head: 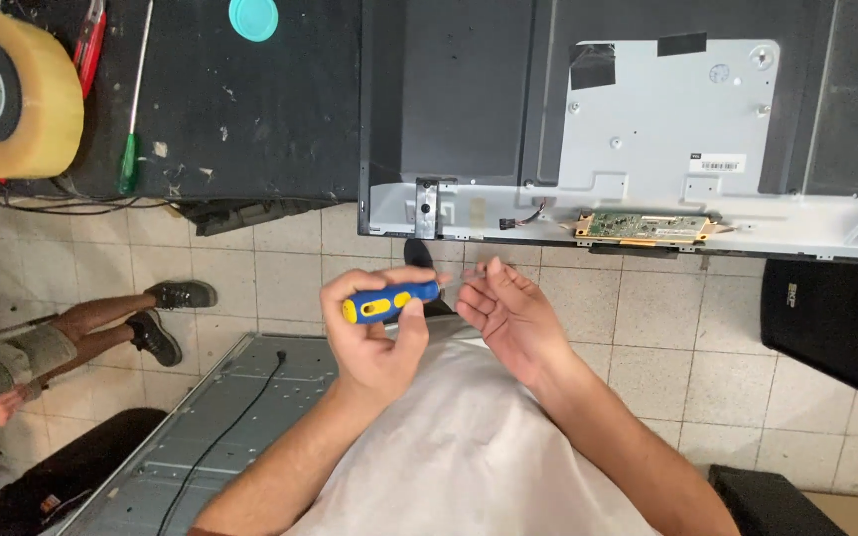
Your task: Repairing a television by using a screwdriver to remove screws and disassemble internal components.
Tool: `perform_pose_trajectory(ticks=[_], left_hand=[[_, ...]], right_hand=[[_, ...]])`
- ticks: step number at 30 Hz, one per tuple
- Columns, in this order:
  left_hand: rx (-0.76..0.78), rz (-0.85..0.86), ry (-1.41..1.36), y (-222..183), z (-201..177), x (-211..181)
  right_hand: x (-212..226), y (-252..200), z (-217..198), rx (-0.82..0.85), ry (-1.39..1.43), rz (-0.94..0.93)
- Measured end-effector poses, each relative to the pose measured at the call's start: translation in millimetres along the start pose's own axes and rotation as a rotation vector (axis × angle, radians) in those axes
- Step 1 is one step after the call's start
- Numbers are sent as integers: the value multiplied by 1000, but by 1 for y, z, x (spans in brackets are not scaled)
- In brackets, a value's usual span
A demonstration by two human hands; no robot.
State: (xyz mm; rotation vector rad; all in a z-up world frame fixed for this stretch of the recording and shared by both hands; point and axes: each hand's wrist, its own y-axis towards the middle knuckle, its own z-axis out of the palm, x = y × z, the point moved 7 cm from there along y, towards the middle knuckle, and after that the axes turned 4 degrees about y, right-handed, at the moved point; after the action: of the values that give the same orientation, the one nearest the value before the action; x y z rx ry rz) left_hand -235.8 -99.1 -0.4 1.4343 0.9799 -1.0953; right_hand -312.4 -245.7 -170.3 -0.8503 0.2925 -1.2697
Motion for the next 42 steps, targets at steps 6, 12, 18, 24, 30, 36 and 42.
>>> perform_pose_trajectory(ticks=[6,12,18,24,30,36,42], left_hand=[[38,7,-2,-3,-8,4],[42,28,-4,-4,-13,6],[56,61,-18,-9,-19,6],[24,72,13,-11,-22,4],[88,98,107,-8,-20,-2],[264,228,273,0,-12,-9],[345,191,397,0,-3,2]], right_hand=[[-6,-6,2,-42,19,12],[-22,-3,-9,-66,65,41],[-26,-8,-3,-86,78,57],[-29,-6,-5,-67,75,58],[-32,-3,-9,-88,7,58],[-36,7,-16,-123,5,120],[-39,22,-29,-117,139,160]])
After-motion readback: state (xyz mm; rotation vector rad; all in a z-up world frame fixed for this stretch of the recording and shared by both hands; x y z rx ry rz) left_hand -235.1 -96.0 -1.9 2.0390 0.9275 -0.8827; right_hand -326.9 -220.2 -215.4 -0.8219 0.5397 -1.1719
